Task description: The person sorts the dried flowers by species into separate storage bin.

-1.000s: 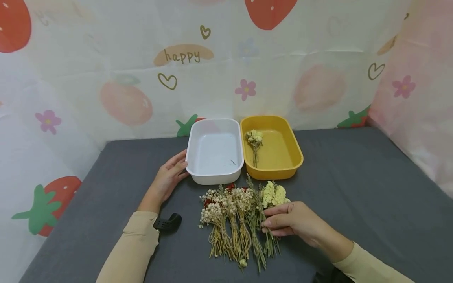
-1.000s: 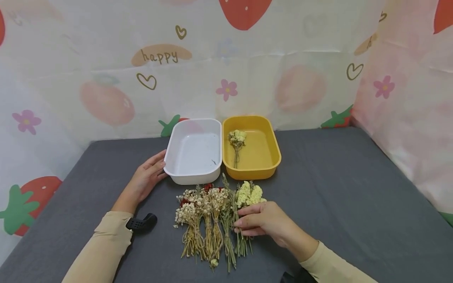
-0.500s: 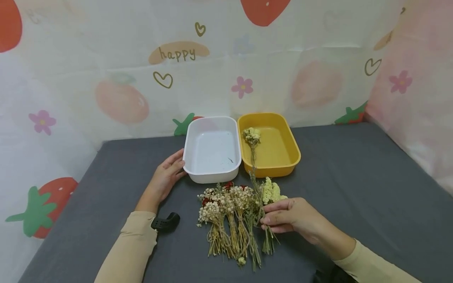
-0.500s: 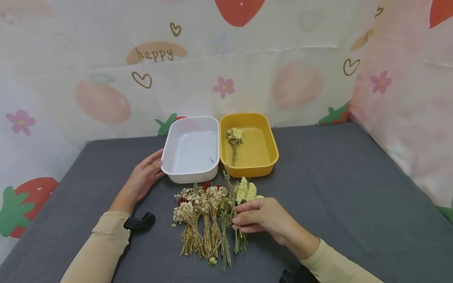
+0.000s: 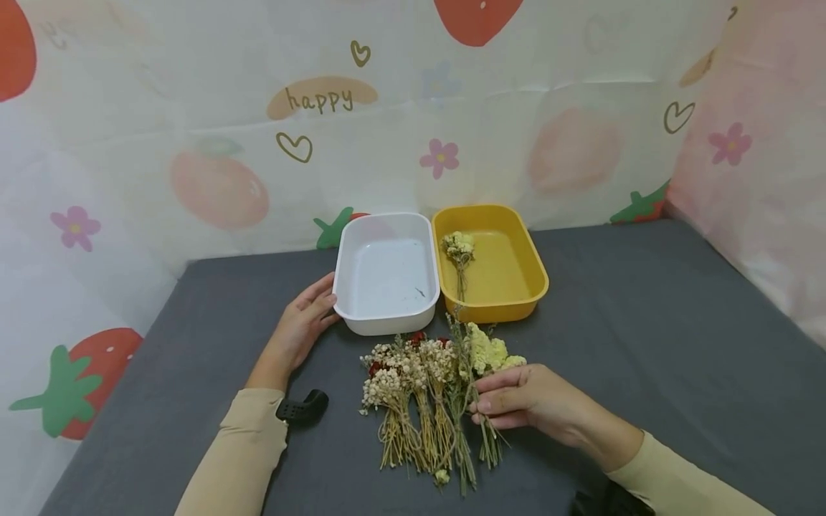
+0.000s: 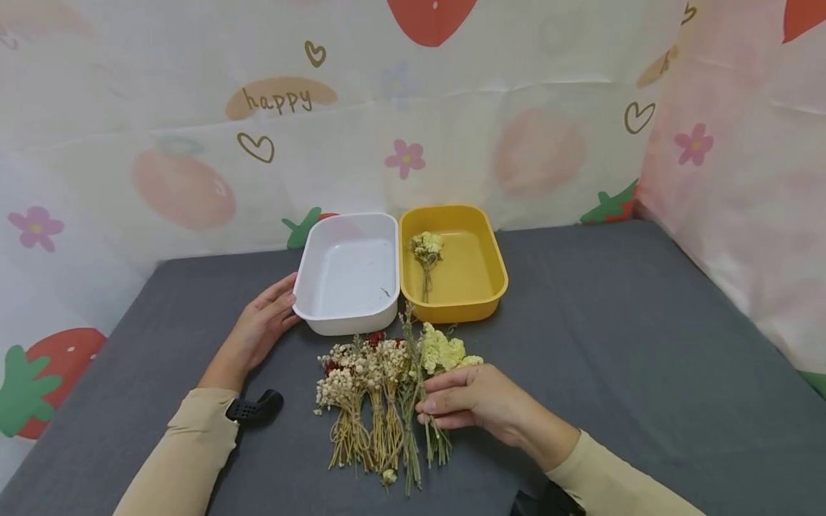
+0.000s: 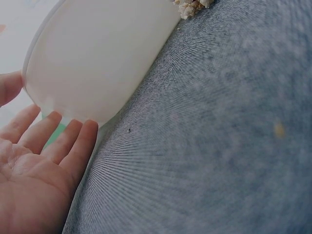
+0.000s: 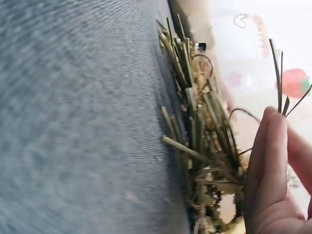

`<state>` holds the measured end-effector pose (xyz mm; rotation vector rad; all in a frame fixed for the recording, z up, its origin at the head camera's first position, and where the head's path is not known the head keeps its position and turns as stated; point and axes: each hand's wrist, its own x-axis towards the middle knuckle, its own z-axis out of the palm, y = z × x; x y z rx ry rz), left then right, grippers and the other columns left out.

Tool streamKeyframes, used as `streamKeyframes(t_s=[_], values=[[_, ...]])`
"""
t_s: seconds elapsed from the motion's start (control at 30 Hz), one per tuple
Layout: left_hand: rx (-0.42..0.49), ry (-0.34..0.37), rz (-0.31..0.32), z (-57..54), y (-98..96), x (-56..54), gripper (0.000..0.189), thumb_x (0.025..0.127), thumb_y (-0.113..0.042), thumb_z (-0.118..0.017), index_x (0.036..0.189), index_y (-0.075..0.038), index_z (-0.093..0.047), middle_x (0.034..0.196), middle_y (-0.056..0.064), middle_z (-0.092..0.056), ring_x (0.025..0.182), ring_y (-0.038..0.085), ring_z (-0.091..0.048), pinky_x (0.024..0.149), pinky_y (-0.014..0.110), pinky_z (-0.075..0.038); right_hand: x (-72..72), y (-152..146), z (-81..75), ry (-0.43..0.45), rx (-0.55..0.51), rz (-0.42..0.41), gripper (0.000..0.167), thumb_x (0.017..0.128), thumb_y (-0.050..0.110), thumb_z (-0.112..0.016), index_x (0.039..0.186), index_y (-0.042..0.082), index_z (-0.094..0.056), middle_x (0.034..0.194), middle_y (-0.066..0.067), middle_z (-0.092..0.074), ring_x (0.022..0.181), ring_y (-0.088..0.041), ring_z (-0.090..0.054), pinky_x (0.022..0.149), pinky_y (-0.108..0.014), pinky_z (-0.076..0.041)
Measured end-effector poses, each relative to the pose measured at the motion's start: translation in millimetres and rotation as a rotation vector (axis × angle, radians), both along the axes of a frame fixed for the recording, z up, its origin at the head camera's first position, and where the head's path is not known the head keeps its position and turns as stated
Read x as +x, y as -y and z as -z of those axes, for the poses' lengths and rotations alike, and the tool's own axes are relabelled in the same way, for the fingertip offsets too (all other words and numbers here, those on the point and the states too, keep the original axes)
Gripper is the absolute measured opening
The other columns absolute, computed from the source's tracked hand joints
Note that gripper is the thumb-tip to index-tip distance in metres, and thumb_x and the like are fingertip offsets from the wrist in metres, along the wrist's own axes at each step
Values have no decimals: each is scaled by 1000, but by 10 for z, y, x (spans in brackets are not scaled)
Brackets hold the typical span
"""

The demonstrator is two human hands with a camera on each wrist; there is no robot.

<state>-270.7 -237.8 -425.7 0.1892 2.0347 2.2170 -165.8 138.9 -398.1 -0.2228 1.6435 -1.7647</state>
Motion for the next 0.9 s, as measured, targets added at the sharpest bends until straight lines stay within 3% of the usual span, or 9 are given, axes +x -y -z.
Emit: streamKeyframes(t_s=[0.2,0.43,0.9], values=[[-3,-2,1,18,3,-2,57,106,-15,-46,158,-6,-25,164,12,-27,135,10,-46,97,18,-48,-5,-4,59,18,-24,-39,52,94,8,-66,138,-13,-49,106,-4,-76,94,-11,-74,86,-28,-58],[-15,-1,-6,22,5,-14,57,106,-17,-47,158,-8,-26,164,10,-28,143,20,-40,97,18,-48,-7,-7,77,31,-79,-51,45,95,10,-66,135,-7,-55,102,1,-76,94,-9,-73,85,-24,-58],[-18,1,-7,17,-3,-14,56,106,-16,-46,158,-8,-26,164,11,-28,141,19,-41,96,18,-48,-10,-5,51,36,-115,-30,45,95,10,-65,136,-8,-55,101,0,-77,92,-10,-74,83,-23,-58]])
